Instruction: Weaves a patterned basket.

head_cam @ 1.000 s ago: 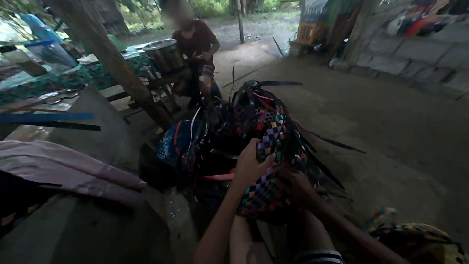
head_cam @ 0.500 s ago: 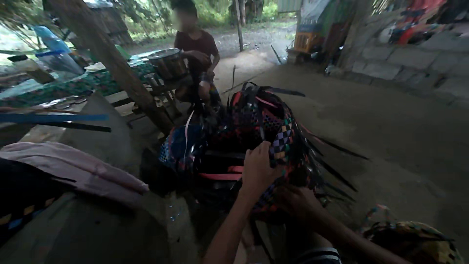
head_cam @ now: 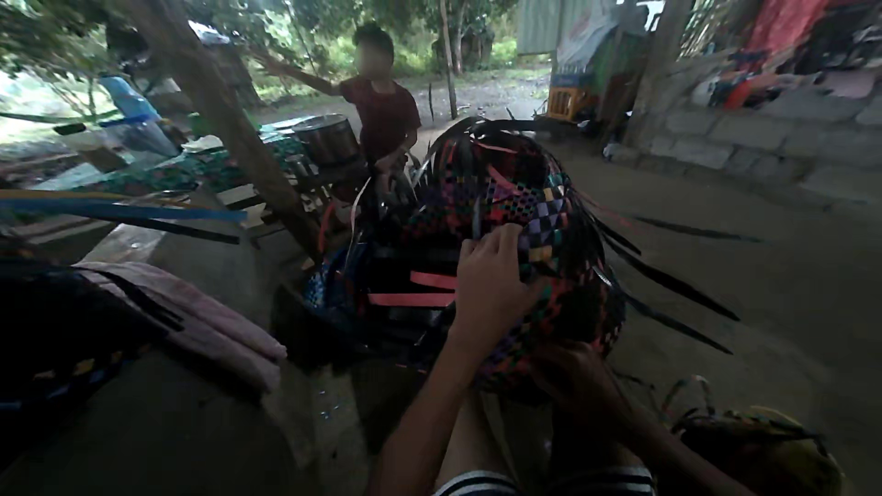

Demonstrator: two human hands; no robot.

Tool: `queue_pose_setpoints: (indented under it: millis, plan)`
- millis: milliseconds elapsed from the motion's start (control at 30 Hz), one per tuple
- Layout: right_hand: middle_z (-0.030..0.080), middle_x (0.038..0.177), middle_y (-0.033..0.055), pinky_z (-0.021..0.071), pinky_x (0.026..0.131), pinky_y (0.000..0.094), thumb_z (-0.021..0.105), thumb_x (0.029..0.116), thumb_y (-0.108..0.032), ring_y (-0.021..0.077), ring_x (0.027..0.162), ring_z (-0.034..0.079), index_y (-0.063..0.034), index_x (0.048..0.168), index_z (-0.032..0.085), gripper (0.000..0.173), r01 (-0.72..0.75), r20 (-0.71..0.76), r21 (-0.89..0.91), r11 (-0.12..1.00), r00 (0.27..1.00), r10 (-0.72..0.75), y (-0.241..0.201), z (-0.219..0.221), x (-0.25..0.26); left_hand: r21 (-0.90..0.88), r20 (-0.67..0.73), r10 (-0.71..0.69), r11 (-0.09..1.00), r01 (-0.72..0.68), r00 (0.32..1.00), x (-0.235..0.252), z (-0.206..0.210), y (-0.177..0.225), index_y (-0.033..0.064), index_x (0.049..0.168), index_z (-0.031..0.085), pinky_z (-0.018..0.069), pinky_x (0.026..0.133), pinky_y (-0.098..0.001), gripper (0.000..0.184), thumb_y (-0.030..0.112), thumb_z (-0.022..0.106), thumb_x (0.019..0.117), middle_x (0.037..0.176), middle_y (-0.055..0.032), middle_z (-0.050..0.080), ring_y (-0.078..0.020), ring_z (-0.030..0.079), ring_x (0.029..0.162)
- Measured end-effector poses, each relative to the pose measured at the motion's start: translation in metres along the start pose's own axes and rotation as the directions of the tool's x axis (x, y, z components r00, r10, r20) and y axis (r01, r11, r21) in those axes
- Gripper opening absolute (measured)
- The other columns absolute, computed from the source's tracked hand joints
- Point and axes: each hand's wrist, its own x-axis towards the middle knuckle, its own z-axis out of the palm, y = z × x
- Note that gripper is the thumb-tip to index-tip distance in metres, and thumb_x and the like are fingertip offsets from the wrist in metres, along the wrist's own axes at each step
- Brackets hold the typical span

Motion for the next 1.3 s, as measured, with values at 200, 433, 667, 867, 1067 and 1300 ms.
queue_pose_setpoints:
  millis: [200,433,667,867,1067,1300]
  plan:
    - [0.072,0.088,0.0182,0.0590,0.072,0.0390,0.063,0.0939,-0.012,0.0281,0.077,0.072,0.0039,0.092,0.074,0.020,-0.103,0.052,0.076,0.992,0.994,0.099,-0.009,-0.013,-0.007,0.024,0.220,-0.094,0.996,0.091,0.971,-0.016,0.032,0.014,-0.0110,0.127,0.062,0.0457,0.100,-0.0567,0.053,0.024,0.076,0.0893,0.122,-0.0269,0.068,-0.0411,0.066,0.114]
    - [0.071,0.083,0.0151,0.0555,0.070,0.0274,0.061,0.0948,-0.015,0.0186,0.073,0.067,0.0021,0.089,0.072,0.022,-0.066,0.017,0.177,0.982,0.998,0.064,0.002,-0.018,-0.001,0.061,0.129,-0.131,0.990,0.124,0.983,-0.020,0.035,0.002,-0.0122,0.124,0.063,0.0472,0.098,-0.0561,0.052,0.025,0.075,0.0893,0.119,-0.0274,0.069,-0.0413,0.068,0.110]
    - [0.070,0.085,0.0179,0.0535,0.070,0.0256,0.061,0.0971,-0.010,0.0167,0.073,0.065,0.0073,0.094,0.072,0.021,-0.160,0.185,0.331,0.930,0.977,0.103,0.011,-0.006,0.009,0.127,-0.051,-0.052,0.990,0.058,0.997,-0.035,0.028,-0.012,-0.0105,0.114,0.068,0.0528,0.086,-0.0549,0.049,0.022,0.080,0.0809,0.106,-0.0235,0.073,-0.0380,0.072,0.097]
    - [0.066,0.078,0.0142,0.0493,0.063,0.0199,0.060,0.0972,-0.012,0.0100,0.065,0.058,0.0071,0.089,0.070,0.023,-0.091,0.209,0.480,0.873,0.978,-0.013,0.001,0.002,0.022,0.160,-0.057,-0.175,0.970,0.182,0.983,-0.046,0.018,-0.029,-0.0069,0.119,0.068,0.0460,0.093,-0.0632,0.053,0.025,0.083,0.0797,0.105,-0.0241,0.071,-0.0425,0.069,0.100]
    - [0.060,0.072,0.0072,0.0429,0.058,0.0086,0.057,0.1016,-0.015,-0.0022,0.062,0.052,0.0049,0.088,0.065,0.026,0.054,0.081,0.644,0.763,0.987,-0.139,0.006,-0.007,0.036,-0.019,0.226,-0.388,0.915,0.402,0.893,-0.043,0.024,-0.036,-0.0061,0.140,0.055,0.0305,0.113,-0.0648,0.062,0.028,0.073,0.0924,0.134,-0.0324,0.058,-0.0510,0.051,0.129]
    - [0.060,0.070,-0.0014,0.0457,0.057,0.0118,0.052,0.1032,-0.021,-0.0051,0.059,0.051,0.0037,0.089,0.067,0.032,-0.106,0.001,0.554,0.826,0.992,0.127,0.022,-0.001,0.072,-0.299,-0.337,-0.306,0.932,0.207,0.890,-0.052,0.052,-0.076,-0.0054,0.095,0.067,0.0506,0.086,-0.0293,0.011,-0.001,0.060,0.0875,0.094,-0.0155,0.067,-0.0200,0.062,0.093]
